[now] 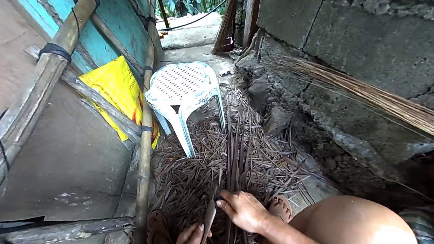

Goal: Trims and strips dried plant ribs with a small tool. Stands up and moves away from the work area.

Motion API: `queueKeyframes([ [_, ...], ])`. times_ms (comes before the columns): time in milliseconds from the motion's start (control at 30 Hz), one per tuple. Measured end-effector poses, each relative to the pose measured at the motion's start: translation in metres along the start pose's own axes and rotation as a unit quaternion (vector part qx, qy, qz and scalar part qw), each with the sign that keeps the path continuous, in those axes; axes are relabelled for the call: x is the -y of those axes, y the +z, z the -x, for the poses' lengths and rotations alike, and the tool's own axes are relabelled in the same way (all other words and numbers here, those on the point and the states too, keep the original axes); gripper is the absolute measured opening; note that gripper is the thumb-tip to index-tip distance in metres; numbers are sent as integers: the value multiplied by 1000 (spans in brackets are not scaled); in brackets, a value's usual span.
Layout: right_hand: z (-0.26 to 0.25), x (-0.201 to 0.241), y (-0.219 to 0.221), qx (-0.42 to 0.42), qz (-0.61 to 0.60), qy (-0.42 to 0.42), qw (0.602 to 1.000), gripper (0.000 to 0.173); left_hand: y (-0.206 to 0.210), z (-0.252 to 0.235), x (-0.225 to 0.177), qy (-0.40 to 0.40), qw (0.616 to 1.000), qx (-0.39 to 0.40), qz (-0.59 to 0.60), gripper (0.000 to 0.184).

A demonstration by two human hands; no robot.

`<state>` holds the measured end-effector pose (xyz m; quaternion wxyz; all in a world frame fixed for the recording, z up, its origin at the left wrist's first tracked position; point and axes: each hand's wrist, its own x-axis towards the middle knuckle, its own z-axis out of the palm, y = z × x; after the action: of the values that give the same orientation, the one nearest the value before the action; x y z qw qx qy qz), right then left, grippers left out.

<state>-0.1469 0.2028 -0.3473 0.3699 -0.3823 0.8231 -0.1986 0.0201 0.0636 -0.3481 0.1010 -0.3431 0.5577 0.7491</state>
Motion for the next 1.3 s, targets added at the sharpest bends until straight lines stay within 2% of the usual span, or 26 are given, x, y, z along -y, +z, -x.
queueKeyframes([
  [133,-6,-7,-11,-24,35,44,998,48,2,-2,-1,-3,1000,-1,-6,35],
  [300,-10,-23,-37,-133,-45,169,976,48,0,1,1,-7,1000,3,-13,35],
  [333,-9,-25,-38,-153,-78,163,972,45,0,0,-1,-9,1000,1,-9,35],
  [400,-6,-25,-27,-169,-184,95,964,40,0,-1,-2,-17,1000,1,8,38],
  [467,0,-15,-6,-111,-290,18,950,38,0,-3,-3,-28,999,10,29,40],
  [567,5,1,15,-28,-294,-47,954,36,-1,-5,-3,-42,996,35,63,41],
  [733,-6,1,26,-41,-297,-53,952,31,-2,-6,-1,-42,992,78,94,44],
  [900,-7,-9,17,-71,-170,-73,980,45,-10,-6,-2,-57,974,143,167,41],
  [1033,-10,-21,6,-96,-209,-81,970,47,-12,-3,-1,-55,970,161,173,43],
  [1167,1,-9,15,-63,-232,-93,966,46,-11,-5,-1,-60,970,152,182,41],
  [1300,11,9,26,-4,-382,-74,921,41,-10,-8,-2,-51,977,103,178,42],
])
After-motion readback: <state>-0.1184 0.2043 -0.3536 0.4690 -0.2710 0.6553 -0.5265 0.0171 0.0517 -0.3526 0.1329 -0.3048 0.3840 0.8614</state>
